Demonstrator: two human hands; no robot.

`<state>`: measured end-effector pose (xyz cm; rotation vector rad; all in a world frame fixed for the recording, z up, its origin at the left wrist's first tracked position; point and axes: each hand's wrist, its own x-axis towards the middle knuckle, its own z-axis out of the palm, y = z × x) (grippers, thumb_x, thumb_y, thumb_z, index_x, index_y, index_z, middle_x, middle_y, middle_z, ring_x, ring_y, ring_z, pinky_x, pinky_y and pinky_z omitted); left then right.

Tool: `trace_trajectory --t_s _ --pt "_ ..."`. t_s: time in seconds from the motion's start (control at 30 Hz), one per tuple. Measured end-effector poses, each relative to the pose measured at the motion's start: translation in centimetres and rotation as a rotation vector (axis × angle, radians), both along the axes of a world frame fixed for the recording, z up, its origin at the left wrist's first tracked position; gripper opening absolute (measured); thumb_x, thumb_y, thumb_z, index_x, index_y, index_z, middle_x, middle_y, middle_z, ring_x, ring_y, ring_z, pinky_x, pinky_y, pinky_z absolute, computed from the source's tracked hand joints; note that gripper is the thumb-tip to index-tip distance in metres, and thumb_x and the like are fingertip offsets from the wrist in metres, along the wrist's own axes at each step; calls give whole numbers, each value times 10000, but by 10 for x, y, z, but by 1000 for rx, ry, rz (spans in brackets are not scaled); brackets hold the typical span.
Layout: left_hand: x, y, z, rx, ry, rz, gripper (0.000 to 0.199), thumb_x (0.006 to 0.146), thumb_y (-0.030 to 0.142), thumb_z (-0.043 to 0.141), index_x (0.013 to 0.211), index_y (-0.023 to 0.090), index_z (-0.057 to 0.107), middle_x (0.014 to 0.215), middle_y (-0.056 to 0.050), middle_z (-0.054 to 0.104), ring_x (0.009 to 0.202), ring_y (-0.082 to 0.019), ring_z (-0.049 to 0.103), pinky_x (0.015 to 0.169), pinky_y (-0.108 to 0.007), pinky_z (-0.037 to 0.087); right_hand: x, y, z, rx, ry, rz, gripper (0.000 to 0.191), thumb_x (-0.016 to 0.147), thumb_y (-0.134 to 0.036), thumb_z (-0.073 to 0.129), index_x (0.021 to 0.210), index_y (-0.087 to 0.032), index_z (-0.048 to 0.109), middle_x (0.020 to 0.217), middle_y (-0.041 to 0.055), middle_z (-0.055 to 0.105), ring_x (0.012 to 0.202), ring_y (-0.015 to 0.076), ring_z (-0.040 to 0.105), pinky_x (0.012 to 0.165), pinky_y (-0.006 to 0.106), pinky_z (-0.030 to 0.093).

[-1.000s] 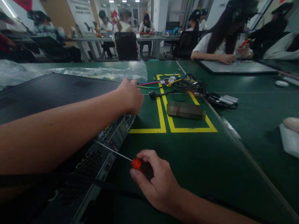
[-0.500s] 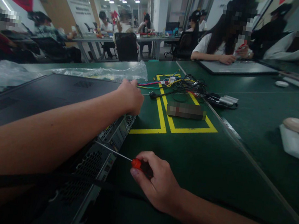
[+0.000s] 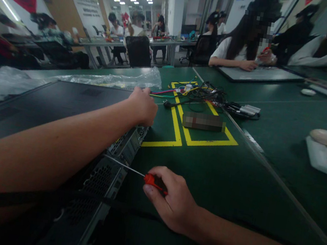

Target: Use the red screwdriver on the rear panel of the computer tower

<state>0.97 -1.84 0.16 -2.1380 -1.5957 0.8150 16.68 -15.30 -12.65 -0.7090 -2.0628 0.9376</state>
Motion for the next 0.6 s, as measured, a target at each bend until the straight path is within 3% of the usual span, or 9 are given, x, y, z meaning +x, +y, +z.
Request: trace_trajectory --t_s 0.6 --pt "-2 0 1 -5 -19 -1 505 857 398 506 1231 128 712 1331 -202 653 1272 -413 454 957 -540 435 1 0 -1 28 -13 5 175 995 -286 528 1085 -166 618 885 49 663 760 169 615 704 302 485"
